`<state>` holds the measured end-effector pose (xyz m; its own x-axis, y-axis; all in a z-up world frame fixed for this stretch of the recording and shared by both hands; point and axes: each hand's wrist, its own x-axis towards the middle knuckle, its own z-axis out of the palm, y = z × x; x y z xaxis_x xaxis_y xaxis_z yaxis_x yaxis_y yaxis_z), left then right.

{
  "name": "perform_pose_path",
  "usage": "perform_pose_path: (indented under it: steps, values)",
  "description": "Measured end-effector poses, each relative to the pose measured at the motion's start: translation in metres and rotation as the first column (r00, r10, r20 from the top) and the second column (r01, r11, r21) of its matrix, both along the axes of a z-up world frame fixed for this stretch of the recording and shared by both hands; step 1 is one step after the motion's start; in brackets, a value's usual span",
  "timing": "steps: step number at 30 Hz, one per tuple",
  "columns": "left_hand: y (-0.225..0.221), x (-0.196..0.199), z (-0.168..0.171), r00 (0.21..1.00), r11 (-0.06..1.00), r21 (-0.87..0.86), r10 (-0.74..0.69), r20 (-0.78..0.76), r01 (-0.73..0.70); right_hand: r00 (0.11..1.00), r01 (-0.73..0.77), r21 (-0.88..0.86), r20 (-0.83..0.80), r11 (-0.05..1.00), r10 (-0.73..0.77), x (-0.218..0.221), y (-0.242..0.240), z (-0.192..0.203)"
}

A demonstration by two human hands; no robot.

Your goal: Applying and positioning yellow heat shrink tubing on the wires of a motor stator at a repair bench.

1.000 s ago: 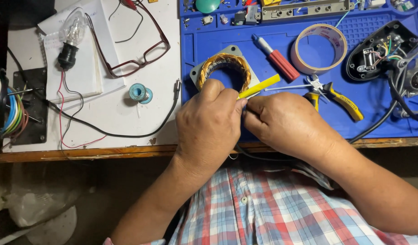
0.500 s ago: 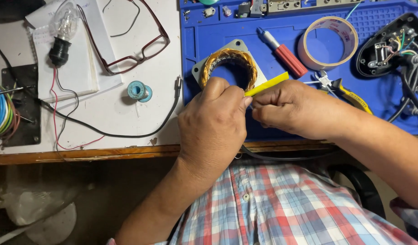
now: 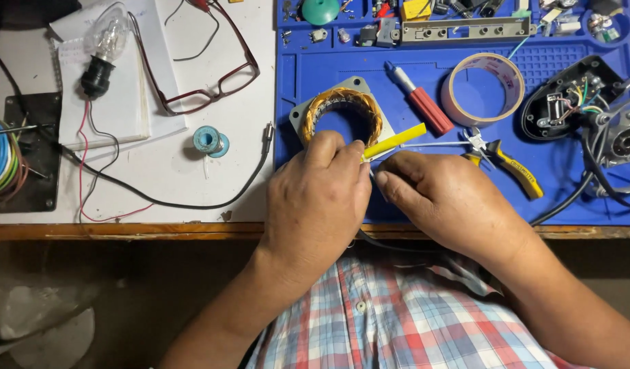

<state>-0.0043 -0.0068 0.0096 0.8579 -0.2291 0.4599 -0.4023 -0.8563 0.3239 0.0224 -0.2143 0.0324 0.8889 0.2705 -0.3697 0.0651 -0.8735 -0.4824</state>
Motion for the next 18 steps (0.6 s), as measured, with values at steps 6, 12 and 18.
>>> perform_pose_path:
  steps: [6,12,18]
  values:
    - [-0.008,0.007,-0.007,0.999,0.996,0.068,0.053,0.006,-0.054,0.99,-0.054,-0.009,0.129,0.998,0.055,0.002,0.007,-0.019]
    - [-0.008,0.017,-0.017,0.995,0.989,0.12,0.077,0.065,-0.085,0.993,-0.054,0.077,0.111,0.996,0.045,0.004,0.01,-0.014]
    - [-0.011,0.022,-0.032,0.992,0.982,0.163,0.08,0.1,-0.095,0.999,-0.012,-0.005,0.036,1.0,0.012,0.01,0.019,-0.004]
